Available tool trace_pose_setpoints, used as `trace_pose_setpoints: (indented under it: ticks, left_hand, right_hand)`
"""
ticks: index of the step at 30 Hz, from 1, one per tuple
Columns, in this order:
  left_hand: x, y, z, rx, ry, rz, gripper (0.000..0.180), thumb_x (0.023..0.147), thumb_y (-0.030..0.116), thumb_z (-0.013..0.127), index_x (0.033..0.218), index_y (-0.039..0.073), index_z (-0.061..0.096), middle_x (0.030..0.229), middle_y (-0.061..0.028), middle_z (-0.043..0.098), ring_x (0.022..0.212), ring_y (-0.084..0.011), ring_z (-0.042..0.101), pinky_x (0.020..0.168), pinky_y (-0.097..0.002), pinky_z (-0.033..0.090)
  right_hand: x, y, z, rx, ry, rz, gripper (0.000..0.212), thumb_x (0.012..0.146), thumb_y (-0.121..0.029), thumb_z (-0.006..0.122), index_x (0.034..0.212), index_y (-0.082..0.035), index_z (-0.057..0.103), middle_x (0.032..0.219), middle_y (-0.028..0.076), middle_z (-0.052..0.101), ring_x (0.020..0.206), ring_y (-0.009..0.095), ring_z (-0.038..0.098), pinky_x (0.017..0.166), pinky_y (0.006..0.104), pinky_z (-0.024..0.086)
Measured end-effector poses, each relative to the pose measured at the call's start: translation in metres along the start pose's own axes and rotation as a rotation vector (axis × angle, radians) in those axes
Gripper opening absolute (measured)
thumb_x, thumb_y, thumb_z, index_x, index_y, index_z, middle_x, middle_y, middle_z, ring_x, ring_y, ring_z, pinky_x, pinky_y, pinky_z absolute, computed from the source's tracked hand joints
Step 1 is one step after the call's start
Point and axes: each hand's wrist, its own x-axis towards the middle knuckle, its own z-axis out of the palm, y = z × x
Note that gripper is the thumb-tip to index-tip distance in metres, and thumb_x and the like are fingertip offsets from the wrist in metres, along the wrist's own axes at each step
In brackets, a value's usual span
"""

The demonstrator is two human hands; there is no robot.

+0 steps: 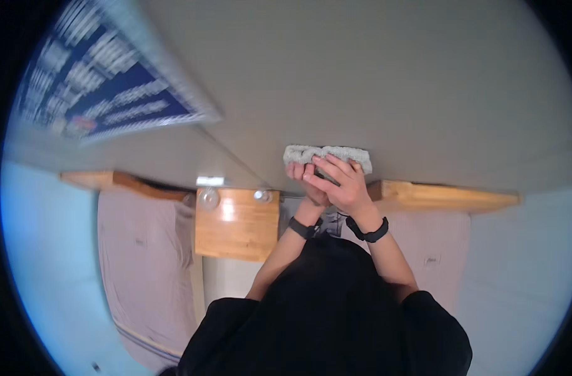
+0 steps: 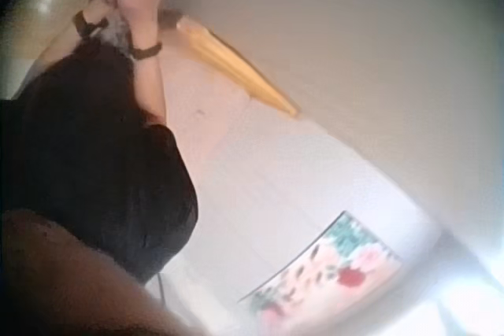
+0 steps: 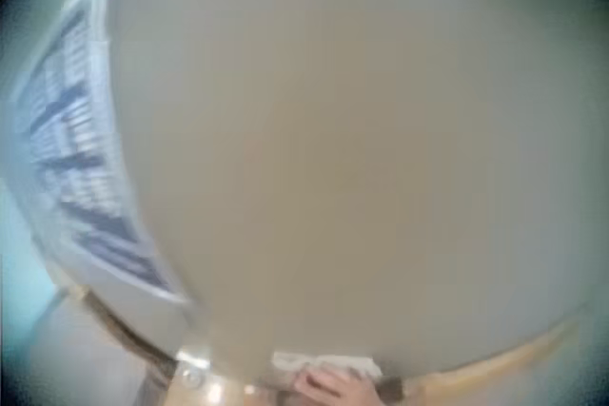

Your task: Cleaning the walls, bed frame, and nightstand with a grey cloth.

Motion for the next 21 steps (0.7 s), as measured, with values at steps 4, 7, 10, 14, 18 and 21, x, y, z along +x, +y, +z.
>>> trace_pose_setpoints:
  ticks: [4,7,10,14,18,21]
  left_hand:
    - [-0.003,0.039,0.019,-0.154,-0.195,0.057,0.041,0.090,0.019,0.056,0.128,0.002,0.055,0.131,-0.0123,0.046,0.120,-0.0346,0.040,0.102,-0.0523,0.033]
    - [-0.001,0.076,0.025,-0.263,-0.431,0.068,0.034,0.087,0.009,0.055,0.121,0.003,0.061,0.129,-0.0117,0.050,0.119,-0.0334,0.041,0.100,-0.0514,0.034]
    - [-0.022,0.097,0.040,-0.400,-0.827,-0.078,0.044,0.077,-0.003,0.056,0.119,0.003,0.063,0.135,-0.0126,0.050,0.117,-0.0356,0.045,0.101,-0.0483,0.035]
    - [-0.044,0.113,0.080,-0.382,-1.128,0.211,0.056,0.071,-0.002,0.058,0.127,0.004,0.057,0.138,-0.0137,0.049,0.127,-0.0356,0.042,0.105,-0.0483,0.033]
    - [-0.045,0.171,0.144,-0.534,-1.315,0.292,0.063,0.068,0.000,0.059,0.130,0.006,0.055,0.144,-0.0130,0.044,0.131,-0.0367,0.038,0.105,-0.0490,0.032]
    - [-0.063,0.207,0.192,-0.645,-1.332,0.351,0.067,0.068,0.001,0.061,0.134,0.007,0.051,0.147,-0.0135,0.041,0.132,-0.0360,0.037,0.105,-0.0495,0.031]
  right_hand:
    - [-0.059,0.032,-0.029,-0.141,0.138,0.115,0.037,0.080,-0.012,0.067,0.116,-0.022,0.068,0.134,0.002,0.059,0.123,0.023,0.055,0.091,0.0396,0.042]
    - [-0.107,0.040,-0.038,-0.138,0.252,0.343,0.044,0.079,-0.004,0.064,0.121,-0.019,0.064,0.132,0.007,0.059,0.124,0.028,0.054,0.094,0.0429,0.042]
    - [-0.154,0.042,-0.047,-0.083,0.171,0.566,0.053,0.075,0.004,0.058,0.126,-0.010,0.058,0.136,0.018,0.053,0.127,0.038,0.050,0.100,0.0485,0.041]
    - [-0.231,0.061,-0.047,-0.109,0.070,0.841,0.065,0.072,0.007,0.055,0.136,-0.004,0.049,0.141,0.023,0.047,0.132,0.041,0.044,0.104,0.0513,0.037]
    - [-0.270,0.101,-0.085,-0.233,0.116,1.009,0.065,0.074,0.007,0.056,0.138,-0.003,0.045,0.143,0.021,0.047,0.136,0.038,0.041,0.111,0.0544,0.031]
    - [-0.290,0.146,-0.124,-0.343,0.166,1.070,0.063,0.075,0.006,0.060,0.136,-0.003,0.047,0.143,0.019,0.048,0.138,0.036,0.040,0.112,0.0562,0.029]
